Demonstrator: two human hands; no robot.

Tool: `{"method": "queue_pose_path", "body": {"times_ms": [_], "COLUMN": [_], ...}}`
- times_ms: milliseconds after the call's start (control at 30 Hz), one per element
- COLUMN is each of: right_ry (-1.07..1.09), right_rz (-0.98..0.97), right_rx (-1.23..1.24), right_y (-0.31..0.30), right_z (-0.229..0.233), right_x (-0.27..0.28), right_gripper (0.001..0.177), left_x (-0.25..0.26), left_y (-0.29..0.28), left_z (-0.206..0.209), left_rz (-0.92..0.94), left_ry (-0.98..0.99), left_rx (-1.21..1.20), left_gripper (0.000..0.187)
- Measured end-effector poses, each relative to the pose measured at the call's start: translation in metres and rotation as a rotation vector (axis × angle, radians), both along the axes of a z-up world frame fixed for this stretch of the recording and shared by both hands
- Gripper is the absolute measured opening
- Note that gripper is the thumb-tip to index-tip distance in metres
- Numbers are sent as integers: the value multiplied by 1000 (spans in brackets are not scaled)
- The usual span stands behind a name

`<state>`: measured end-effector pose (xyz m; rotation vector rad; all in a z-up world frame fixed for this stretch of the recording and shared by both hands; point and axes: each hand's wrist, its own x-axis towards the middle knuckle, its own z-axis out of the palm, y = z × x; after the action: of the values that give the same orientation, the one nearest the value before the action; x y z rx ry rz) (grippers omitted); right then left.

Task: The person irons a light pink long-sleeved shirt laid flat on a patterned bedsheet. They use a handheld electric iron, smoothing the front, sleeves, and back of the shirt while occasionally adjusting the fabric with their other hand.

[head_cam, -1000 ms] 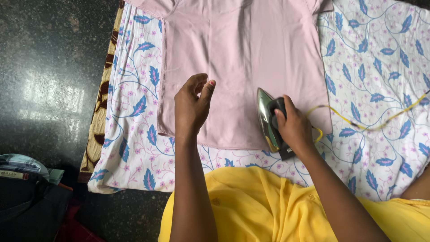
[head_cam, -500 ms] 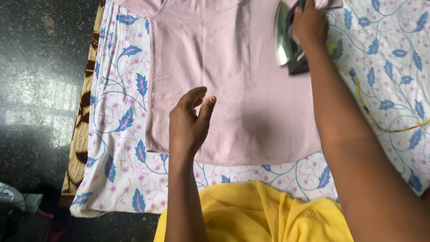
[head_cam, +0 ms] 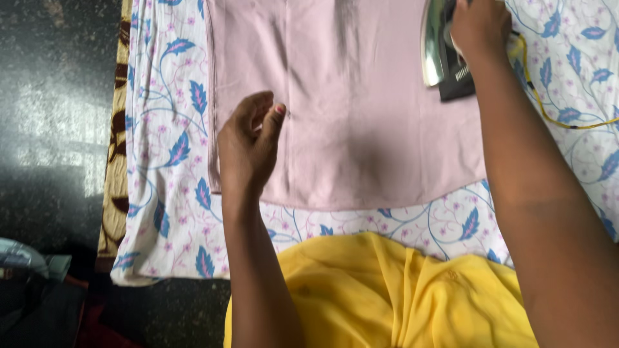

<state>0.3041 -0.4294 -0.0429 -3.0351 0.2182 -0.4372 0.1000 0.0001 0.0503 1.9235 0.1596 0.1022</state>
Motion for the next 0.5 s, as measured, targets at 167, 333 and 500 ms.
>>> {"method": "queue_pose_path", "body": {"times_ms": [167, 333, 500], "right_ry": [187, 324, 232], "right_rz": [-39, 29, 194], "right_rx": [14, 171, 449], "right_y": [-21, 1, 57], "right_z": [5, 44, 59], "right_x": [-144, -233, -256], "right_gripper": [51, 52, 46], "left_x": [-10, -15, -17], "left_y": [10, 21, 22], "left_z": [10, 17, 12], "left_rz": [62, 136, 122], "left_ry": [8, -71, -116], "left_rx": [-11, -102, -130], "left_gripper": [39, 38, 37]}}
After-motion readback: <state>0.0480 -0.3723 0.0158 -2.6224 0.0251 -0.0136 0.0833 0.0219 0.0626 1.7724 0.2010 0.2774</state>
